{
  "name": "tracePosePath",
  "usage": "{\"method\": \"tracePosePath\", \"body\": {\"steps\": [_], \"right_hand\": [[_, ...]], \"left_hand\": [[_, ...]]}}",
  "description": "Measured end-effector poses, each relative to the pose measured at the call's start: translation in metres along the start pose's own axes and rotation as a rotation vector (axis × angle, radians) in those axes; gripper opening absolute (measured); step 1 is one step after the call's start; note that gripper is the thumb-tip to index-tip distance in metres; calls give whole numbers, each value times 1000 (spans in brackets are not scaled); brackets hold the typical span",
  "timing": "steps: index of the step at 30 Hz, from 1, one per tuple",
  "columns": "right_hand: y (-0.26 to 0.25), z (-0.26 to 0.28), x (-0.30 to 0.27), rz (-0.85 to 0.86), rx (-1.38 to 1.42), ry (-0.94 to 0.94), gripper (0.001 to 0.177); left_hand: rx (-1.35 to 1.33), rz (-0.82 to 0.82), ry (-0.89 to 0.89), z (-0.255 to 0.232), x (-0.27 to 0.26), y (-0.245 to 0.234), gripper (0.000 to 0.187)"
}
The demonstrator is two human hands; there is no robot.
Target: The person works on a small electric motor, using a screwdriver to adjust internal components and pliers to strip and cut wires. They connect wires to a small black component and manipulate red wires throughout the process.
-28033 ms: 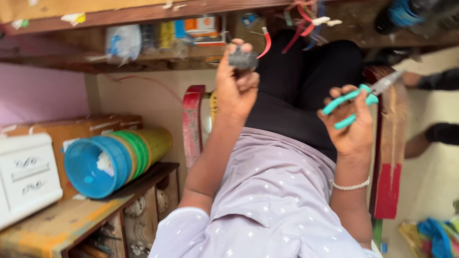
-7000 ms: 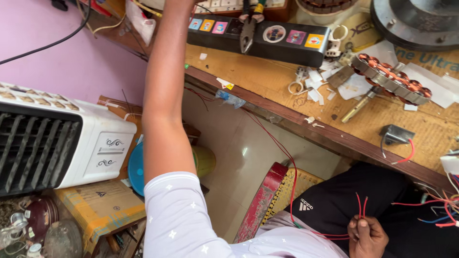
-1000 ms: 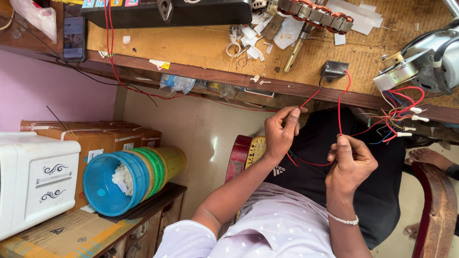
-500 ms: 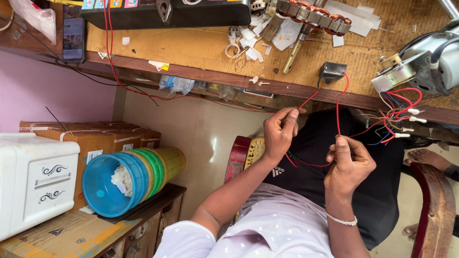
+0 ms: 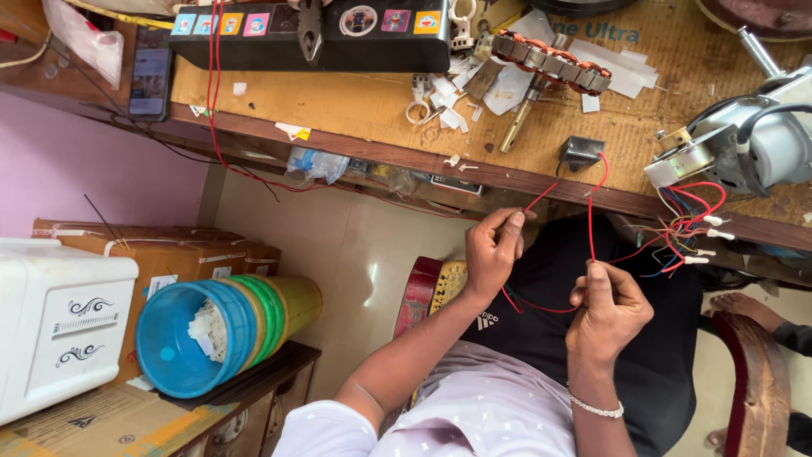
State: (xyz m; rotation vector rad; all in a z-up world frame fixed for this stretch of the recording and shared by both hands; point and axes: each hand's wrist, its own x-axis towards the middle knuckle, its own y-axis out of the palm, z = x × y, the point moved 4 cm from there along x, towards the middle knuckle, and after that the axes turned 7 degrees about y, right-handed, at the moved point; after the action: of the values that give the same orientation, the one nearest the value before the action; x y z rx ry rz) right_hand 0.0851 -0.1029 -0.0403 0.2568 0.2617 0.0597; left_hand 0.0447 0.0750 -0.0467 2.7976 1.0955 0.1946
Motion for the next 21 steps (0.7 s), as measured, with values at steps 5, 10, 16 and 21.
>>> {"method": "tracePosePath", "body": {"steps": [5, 10, 16, 21], "right_hand": [[-2, 1, -11, 55, 14, -110, 12], [-4, 13, -18, 99, 163, -70, 11], [13, 13, -36, 212, 184, -24, 18], [29, 8, -57, 319, 220, -75, 15]], "left_hand": [[-219, 12, -36, 9, -6, -4, 28], [-841, 96, -192, 6, -30, -1, 18], [-887, 227, -114, -28, -66, 6, 17], [-800, 333, -156, -37, -77, 11, 18]]}}
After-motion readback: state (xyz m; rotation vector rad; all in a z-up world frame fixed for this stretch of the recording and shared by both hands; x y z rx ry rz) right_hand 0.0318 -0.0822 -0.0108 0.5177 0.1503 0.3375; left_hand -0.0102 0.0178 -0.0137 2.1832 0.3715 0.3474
